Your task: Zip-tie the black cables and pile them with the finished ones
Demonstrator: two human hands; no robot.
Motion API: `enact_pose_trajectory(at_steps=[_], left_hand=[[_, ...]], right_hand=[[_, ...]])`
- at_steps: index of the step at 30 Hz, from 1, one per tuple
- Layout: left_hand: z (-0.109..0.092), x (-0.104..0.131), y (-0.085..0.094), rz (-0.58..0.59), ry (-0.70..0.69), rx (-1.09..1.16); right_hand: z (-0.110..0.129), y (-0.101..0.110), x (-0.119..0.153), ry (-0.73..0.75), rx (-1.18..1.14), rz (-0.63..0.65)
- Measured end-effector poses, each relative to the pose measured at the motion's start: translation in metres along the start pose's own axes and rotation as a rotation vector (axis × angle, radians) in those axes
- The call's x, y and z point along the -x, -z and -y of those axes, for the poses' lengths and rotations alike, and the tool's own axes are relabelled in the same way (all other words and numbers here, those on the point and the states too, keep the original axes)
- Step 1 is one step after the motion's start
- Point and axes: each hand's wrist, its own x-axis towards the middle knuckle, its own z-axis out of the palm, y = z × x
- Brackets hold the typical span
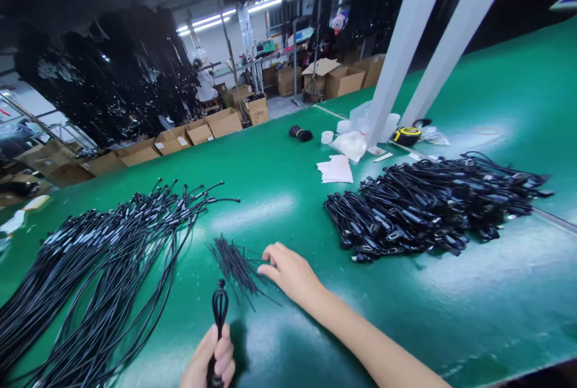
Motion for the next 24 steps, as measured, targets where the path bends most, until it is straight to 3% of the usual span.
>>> enact_pose_trajectory(at_steps=[2,5,8,11,14,19,21,24], left_hand=[[-0.006,0.002,-0.008,-0.039,-0.014,0.148],[-0.013,0.008,-0.022,-0.12,-0.011,0.302],[-0.016,0.014,-0.029,-0.197,-0.021,0.318],[-0.013,0.017,-0.029,-0.168,-0.039,0.27],[-0.003,0.016,-0.028,-0.082,-0.072,0.165],[0.018,0.006,-0.019,-0.015,-0.147,-0.143],[0.022,0.001,-0.009,-0.064,-0.254,-0.325],[0.025,-0.003,0.008,-0.167,-0.413,-0.644]], right_hand=[[-0.008,-0.005,-0.015,-0.017,0.131,-0.06],[-0.01,-0.016,-0.025,-0.008,0.268,-0.054],[-0.01,-0.015,-0.019,0.011,0.352,-0.062],[-0.007,-0.006,-0.001,0.012,0.402,-0.124],[0.005,-0.007,0.023,0.039,0.266,-0.205],[0.038,-0.041,0.059,0.048,-0.22,0.076],[0.044,-0.052,0.068,0.119,-0.191,0.063],[0.046,-0.054,0.075,0.506,0.134,-0.14]])
